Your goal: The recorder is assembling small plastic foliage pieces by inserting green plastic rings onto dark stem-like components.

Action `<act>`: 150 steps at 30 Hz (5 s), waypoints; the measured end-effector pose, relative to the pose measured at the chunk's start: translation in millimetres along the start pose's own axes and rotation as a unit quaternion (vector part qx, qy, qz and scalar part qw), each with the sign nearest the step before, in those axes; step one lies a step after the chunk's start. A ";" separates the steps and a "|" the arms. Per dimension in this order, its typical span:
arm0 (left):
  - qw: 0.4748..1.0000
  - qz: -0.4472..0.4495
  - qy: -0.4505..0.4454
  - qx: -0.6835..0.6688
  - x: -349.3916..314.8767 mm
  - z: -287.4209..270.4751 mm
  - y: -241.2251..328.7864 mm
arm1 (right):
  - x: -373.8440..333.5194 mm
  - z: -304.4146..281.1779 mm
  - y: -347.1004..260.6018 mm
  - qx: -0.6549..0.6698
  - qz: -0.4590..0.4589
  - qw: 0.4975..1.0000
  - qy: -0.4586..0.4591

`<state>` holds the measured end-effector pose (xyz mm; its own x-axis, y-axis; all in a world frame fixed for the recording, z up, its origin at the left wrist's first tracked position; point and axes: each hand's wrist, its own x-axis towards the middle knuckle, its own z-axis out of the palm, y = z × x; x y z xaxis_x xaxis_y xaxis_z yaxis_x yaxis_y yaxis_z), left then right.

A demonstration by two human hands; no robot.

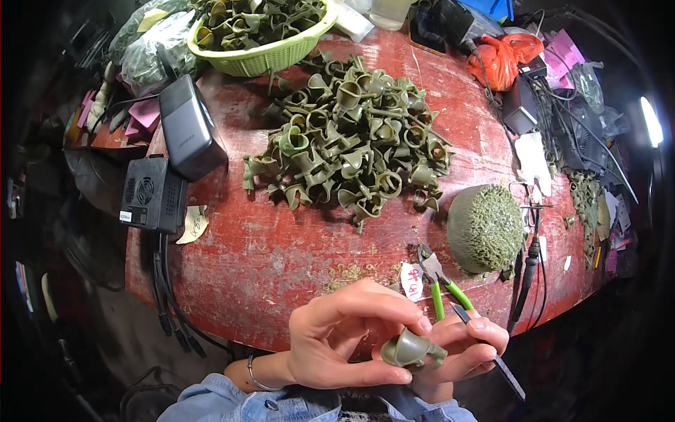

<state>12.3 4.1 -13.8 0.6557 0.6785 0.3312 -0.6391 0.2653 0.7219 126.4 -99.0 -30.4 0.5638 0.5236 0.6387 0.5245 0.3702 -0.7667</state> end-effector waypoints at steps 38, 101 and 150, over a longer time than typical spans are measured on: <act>0.951 -0.071 0.166 0.251 2.6 10.0 -1.6 | 20.3 5.1 0.0 -0.012 -0.008 0.997 -0.071; 0.976 -0.151 0.156 0.023 0.1 6.5 1.4 | 29.5 5.4 2.0 0.134 -0.031 0.981 -0.134; 0.952 -0.231 0.124 -0.157 3.0 6.8 3.0 | 28.7 3.1 -3.9 0.166 0.042 0.976 -0.134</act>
<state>15.1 2.2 -6.4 0.8058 0.5706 -0.1584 -0.4205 0.7397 0.5253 138.6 -83.1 -9.2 0.3866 0.7281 0.5660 0.2232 0.5216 -0.8235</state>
